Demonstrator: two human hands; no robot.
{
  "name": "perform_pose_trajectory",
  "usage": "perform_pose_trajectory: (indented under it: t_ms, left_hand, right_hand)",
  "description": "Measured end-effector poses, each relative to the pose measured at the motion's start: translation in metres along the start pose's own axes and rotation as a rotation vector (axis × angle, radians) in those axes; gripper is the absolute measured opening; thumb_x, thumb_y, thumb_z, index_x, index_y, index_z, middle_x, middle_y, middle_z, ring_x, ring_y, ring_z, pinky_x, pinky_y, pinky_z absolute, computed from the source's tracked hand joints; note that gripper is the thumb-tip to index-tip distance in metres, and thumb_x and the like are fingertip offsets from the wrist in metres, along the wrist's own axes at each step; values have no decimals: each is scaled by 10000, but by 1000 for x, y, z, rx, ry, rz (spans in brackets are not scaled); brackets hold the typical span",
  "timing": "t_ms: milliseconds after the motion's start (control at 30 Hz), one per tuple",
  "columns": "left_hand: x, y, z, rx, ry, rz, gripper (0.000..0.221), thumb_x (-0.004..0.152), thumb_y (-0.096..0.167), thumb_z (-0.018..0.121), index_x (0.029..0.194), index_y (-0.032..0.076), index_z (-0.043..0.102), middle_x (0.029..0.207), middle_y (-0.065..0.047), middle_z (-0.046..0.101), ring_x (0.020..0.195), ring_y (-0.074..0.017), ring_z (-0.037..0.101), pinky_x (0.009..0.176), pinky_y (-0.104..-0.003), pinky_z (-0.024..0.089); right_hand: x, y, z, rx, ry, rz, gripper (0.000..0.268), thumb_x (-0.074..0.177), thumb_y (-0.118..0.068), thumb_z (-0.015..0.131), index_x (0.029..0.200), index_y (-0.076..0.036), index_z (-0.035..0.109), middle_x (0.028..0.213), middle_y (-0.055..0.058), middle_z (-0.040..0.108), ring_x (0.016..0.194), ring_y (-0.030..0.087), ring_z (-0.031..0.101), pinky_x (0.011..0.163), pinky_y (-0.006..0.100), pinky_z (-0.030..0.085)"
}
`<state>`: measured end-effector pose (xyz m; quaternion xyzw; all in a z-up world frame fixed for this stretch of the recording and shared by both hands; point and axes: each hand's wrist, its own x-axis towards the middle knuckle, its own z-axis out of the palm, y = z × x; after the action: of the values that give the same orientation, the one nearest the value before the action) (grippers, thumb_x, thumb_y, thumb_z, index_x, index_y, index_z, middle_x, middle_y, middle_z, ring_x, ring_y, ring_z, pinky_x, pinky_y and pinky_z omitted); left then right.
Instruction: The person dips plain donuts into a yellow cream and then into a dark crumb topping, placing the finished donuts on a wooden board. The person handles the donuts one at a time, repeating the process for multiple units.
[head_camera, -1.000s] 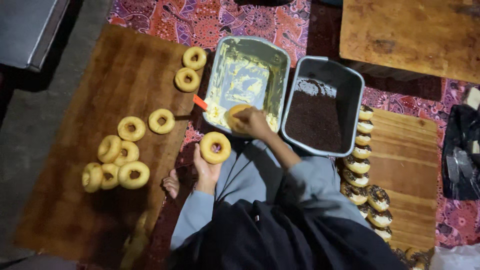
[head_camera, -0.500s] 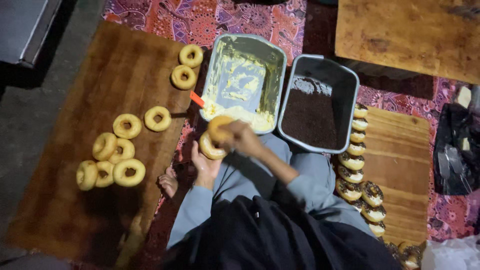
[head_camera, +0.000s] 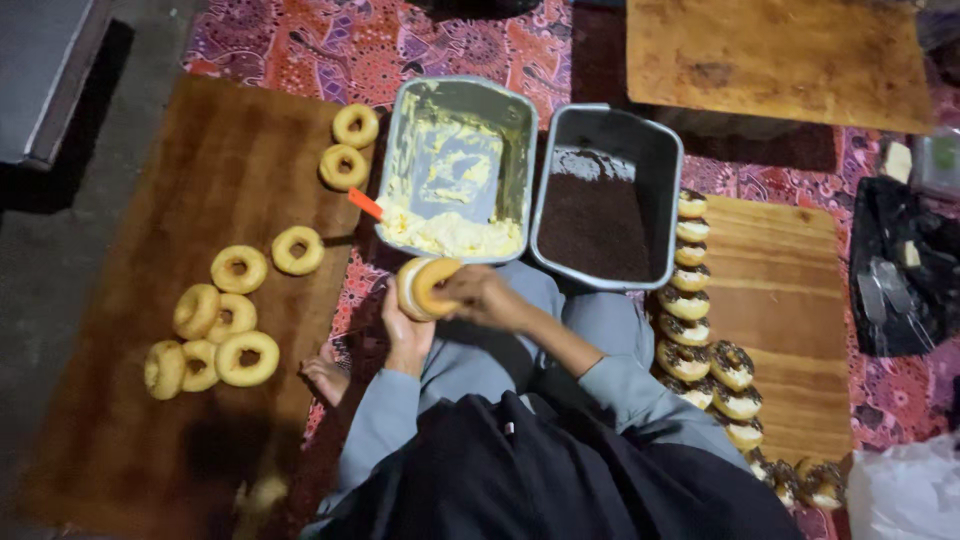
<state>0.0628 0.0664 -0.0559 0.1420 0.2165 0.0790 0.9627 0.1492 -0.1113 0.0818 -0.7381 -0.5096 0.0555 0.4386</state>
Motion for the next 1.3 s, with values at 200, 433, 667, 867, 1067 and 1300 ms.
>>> perform_pose_trajectory:
  t_ms: [200,433,667,867,1067,1300]
  left_hand:
    - [-2,-40,34,69,-36,-51,638,1122,578,392,1453,52,539,1402,-147,575,1251,-299,535,929,-460,439]
    - [2,-76,83,200,177,-249,630,1027,571,370,1423,108,527,1378,-103,613,1270,-281,576,1094,-472,443]
    - [20,-107,43,92,-52,-243,662,1085,566,401,1426,15,539,1360,-167,590,1260,-313,560,1109,-495,447]
    - [0,-152,24,252,-8,-448,619,1037,524,396,1388,38,554,1378,-146,613,1284,-296,576,1116,-490,437]
    - [7,-144,27,248,-32,-368,624,1060,514,392,1364,1,573,1340,-167,636,1264,-314,595,1114,-507,438]
    - [8,-144,15,251,-58,-338,632,1077,531,379,1354,4,590,1309,-157,646,1239,-318,595,1113,-509,442]
  right_hand:
    - [-21,-8,-47,-115,160,146,487,852,-285,813,1277,-69,712,1176,112,727,1088,302,648,983,424,460]
    - [-48,-21,-64,-208,184,237,743,710,-347,888,1351,-43,667,1185,176,683,1113,353,621,990,469,427]
    - [-116,155,-134,323,500,773,535,801,-154,763,1320,-41,696,1276,169,718,1107,272,699,959,394,554]
    - [-144,250,-103,-30,324,1216,415,816,-258,843,1188,-88,769,1041,140,773,912,215,739,834,351,589]
    - [-163,199,-131,204,486,1306,402,859,-207,639,1224,-93,764,967,165,757,810,298,740,757,439,555]
    - [-352,150,-193,1239,1253,925,346,955,-187,495,1217,-13,639,1079,141,710,925,261,723,862,404,599]
